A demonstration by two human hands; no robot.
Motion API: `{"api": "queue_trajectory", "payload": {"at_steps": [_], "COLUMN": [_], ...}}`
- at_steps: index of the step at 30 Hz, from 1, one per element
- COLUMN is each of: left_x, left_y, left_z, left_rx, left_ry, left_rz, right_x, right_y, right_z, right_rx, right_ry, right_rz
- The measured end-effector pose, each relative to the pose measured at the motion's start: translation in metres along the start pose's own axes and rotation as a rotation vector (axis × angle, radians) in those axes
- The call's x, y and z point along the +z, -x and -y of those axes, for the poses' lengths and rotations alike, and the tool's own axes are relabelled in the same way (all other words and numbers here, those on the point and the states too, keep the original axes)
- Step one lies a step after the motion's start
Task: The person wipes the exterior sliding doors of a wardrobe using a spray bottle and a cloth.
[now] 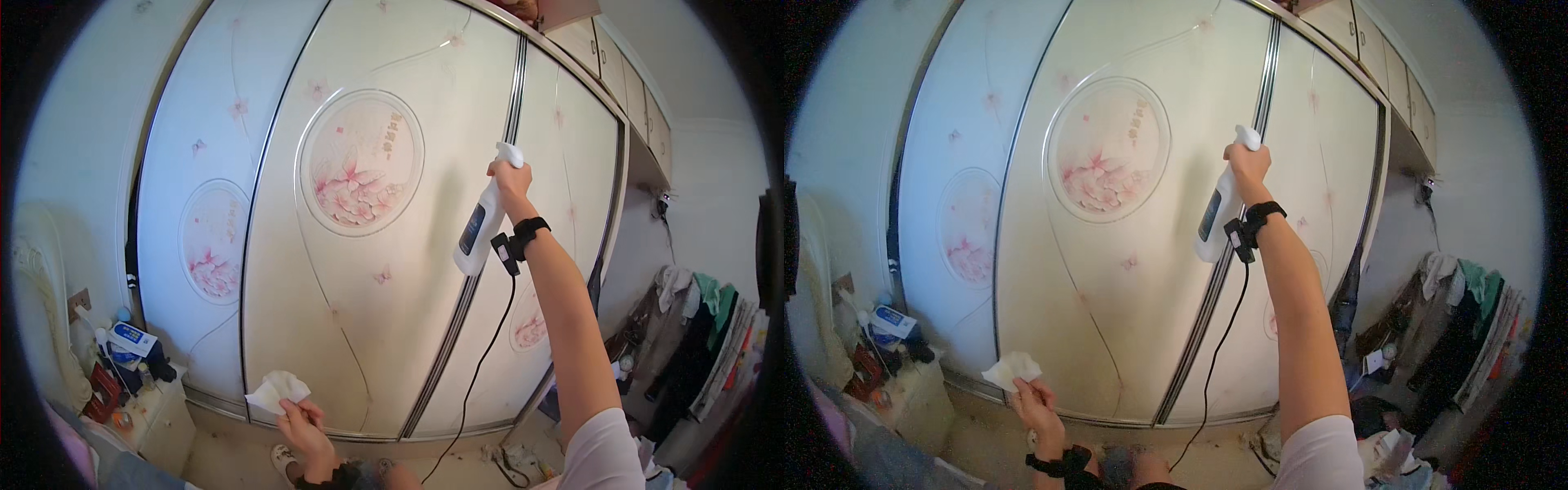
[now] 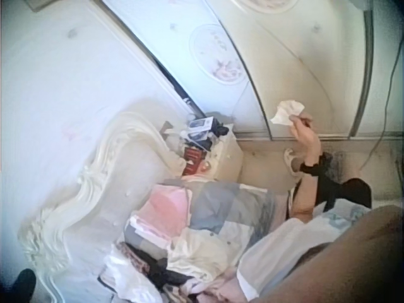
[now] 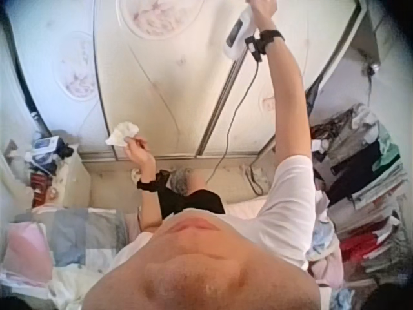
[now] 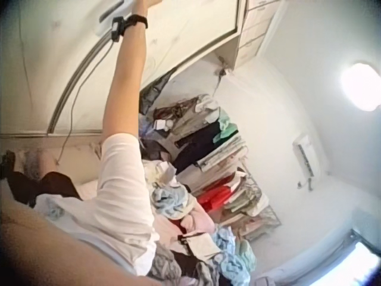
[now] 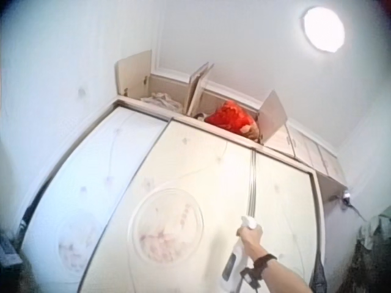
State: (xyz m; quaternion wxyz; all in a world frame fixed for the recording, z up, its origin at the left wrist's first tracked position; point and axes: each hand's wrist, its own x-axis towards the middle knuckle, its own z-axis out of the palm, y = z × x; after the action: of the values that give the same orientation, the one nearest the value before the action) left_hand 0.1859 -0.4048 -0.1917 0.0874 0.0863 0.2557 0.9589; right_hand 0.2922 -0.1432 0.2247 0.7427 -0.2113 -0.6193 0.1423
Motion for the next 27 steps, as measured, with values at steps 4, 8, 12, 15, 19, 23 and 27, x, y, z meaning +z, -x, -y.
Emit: {"api": "queue_trajectory", "payload": {"at_steps": [4,8,12,15,19,23,27], "left_x": [0.007,0.002,0.002,0.003,0.003,0.003,-0.006], "left_y": [0.001,-0.001,-0.001,-0.002,-0.002,0.0,-0.003], "left_z": [-0.004,0.006,0.011,0.01,0.01,0.023,0.021], "left_rx": [0.036,0.083,0.07,0.063,0.028,0.009,0.028], "left_ry": [-0.012,-0.021,-0.047,-0.048,-0.126,-0.068,-0.056], "left_rz": [0.005,0.095,0.015,0.015,-0.029,0.032,0.114], "right_x": [-0.013,-0.026,-0.036,-0.035,-0.023,-0.006,0.032], "right_y": [0.02,0.033,0.035,0.039,0.063,0.092,0.126], "right_z": [-0.026,-0.053,-0.085,-0.108,-0.11,-0.086,-0.071], "right_rx": [0.076,0.091,0.086,0.12,0.126,0.097,0.184], "right_ry": [0.11,0.144,0.131,0.112,0.092,-0.027,-0.16], "right_rz": [0.104,0.129,0.136,0.184,0.349,0.555,0.646]}}
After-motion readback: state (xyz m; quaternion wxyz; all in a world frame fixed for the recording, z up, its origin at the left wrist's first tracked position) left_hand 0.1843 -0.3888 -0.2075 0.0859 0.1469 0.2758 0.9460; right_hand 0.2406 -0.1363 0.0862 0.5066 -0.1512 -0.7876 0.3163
